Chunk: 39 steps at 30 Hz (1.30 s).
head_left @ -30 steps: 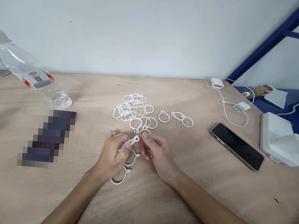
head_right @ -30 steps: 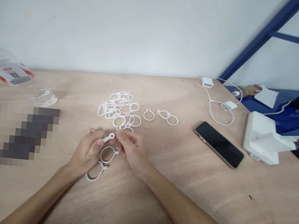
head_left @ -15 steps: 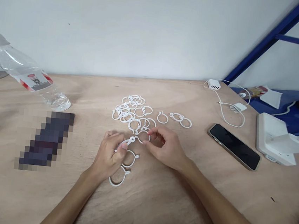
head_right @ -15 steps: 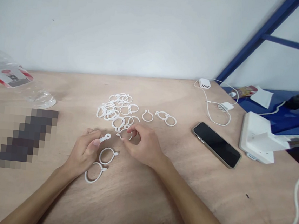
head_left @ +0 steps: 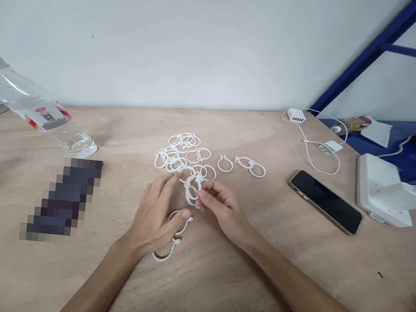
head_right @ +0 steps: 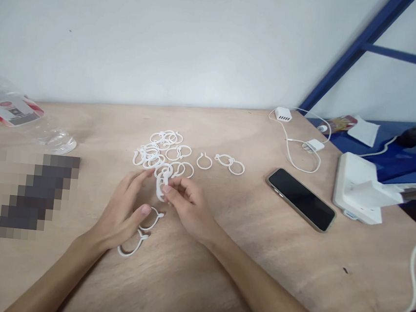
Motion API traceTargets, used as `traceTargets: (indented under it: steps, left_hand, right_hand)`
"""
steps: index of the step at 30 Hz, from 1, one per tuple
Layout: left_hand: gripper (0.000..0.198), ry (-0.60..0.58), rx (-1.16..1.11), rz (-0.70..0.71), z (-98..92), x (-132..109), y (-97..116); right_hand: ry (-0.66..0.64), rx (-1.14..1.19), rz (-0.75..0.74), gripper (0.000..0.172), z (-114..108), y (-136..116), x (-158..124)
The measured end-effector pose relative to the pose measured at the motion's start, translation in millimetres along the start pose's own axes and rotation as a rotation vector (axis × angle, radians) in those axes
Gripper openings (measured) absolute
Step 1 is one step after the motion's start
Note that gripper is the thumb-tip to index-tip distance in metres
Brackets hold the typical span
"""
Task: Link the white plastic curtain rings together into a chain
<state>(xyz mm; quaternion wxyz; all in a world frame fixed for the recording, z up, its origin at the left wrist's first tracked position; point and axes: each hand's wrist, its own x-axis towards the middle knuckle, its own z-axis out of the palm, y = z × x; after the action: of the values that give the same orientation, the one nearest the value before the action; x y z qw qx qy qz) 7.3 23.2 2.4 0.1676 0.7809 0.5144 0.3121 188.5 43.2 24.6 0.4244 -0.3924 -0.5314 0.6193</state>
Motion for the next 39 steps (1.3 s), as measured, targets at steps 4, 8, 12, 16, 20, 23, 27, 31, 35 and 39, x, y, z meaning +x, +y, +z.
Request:
traceTargets:
  steps: [4,8,12,16,20,23,27,31,35,39]
  left_hand:
    - [0.042,0.085,-0.065,-0.011,2.4,0,3]
    - [0.03,0.214,-0.303,-0.115,-2.0,2,13]
    - [0.031,0.157,-0.456,-0.171,-3.0,3,23]
    - [0.037,0.158,-0.448,-0.206,1.9,-1,26]
    - [0.055,0.171,-0.249,-0.1,3.4,-4,23]
    - [0.058,0.14,-0.145,-0.008,1.2,-2,21]
    - [0.063,0.08,-0.196,-0.026,-1.2,1,23]
    - [0.065,-0.007,-0.205,-0.008,1.4,0,27]
    - [0.063,0.008,-0.255,-0.038,3.1,-2,30]
    - [0.061,0.055,-0.292,-0.052,0.4,-1,32]
  right_hand:
    - [-0.111,0.097,0.043,0.025,11,3,-5]
    - [-0.046,0.081,0.044,0.023,13,8,-6]
    - [0.041,-0.025,-0.039,0.021,11,11,-5]
    - [0.067,-0.092,-0.09,0.019,14,13,-7]
    - [0.156,-0.18,-0.151,0.021,19,18,-12]
    - [0.174,-0.246,-0.199,0.019,22,21,-15]
    - [0.186,-0.262,-0.225,0.018,25,21,-17]
    - [0.237,-0.226,-0.234,0.016,28,21,-17]
    - [0.212,-0.268,-0.319,0.016,28,22,-20]
    - [0.188,-0.339,-0.442,0.016,26,22,-21]
